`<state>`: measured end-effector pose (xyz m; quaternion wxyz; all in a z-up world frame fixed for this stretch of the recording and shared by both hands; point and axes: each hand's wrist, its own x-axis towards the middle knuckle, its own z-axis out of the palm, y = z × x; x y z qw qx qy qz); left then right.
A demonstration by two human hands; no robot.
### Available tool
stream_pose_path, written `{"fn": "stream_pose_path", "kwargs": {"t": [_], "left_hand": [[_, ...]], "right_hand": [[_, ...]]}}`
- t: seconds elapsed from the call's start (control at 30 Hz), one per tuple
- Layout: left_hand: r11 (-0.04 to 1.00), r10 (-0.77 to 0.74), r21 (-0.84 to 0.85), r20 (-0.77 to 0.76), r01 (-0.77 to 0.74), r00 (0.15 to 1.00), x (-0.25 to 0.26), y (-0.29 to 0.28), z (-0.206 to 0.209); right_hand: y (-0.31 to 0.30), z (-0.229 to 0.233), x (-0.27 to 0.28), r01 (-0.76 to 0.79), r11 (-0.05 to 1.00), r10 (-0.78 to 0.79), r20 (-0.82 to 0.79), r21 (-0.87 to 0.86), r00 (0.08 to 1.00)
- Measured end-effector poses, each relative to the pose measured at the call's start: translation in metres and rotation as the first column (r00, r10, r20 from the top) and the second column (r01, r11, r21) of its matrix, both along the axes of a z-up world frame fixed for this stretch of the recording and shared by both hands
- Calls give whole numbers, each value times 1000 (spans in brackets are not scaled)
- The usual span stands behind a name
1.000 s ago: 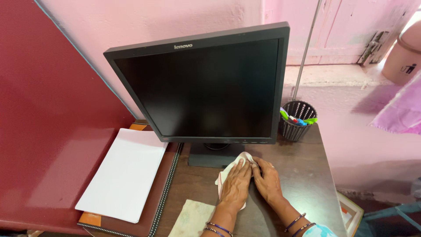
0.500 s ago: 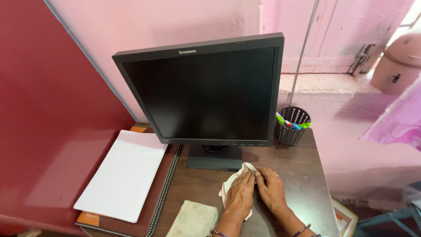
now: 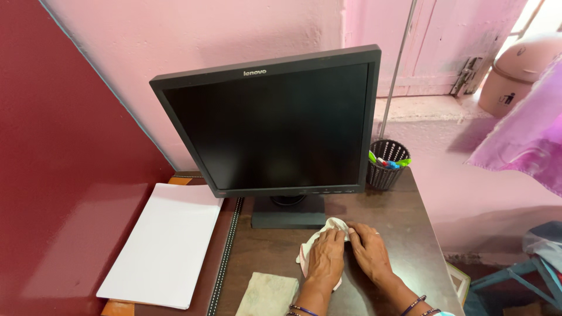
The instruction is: The person wipes a Lenovo computer monitor with a white cloth, cleaning the screen, bezel, stand, and back panel. They also move a pen holder aside and wipe the desk surface around the monitor base.
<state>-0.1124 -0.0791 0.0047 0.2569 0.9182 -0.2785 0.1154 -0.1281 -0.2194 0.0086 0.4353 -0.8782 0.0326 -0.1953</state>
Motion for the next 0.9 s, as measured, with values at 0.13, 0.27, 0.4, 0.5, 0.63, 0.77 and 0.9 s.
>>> {"fn": "stream_pose_path", "kwargs": {"t": [0.13, 0.27, 0.4, 0.5, 0.63, 0.77, 0.9], "left_hand": [[999, 34, -28, 25, -33, 999, 1, -2, 9], [995, 100, -25, 2, -100, 995, 3, -11, 17], [980, 181, -81, -12, -182, 983, 8, -22, 26], [969, 230, -82, -40, -233, 972, 8, -28, 27], [960, 262, -85, -58, -266, 963, 7, -32, 26], [942, 326, -66, -67, -330, 943, 7, -37, 24], [932, 349, -80, -76, -355, 934, 4, -35, 19]], "right_hand": [[-7, -2, 18, -22, 1000, 22, -13, -4, 1000], [-19, -7, 42, -60, 998, 60, -19, 9, 998], [-39, -14, 77, -137, 990, 138, -51, 23, 989], [-49, -27, 103, -154, 988, 149, -162, -17, 975], [-51, -46, 140, -210, 973, 187, -196, -100, 963], [-45, -63, 167, -267, 953, 225, -259, -141, 939], [-37, -78, 189, -331, 911, 258, -286, -247, 923]]}}
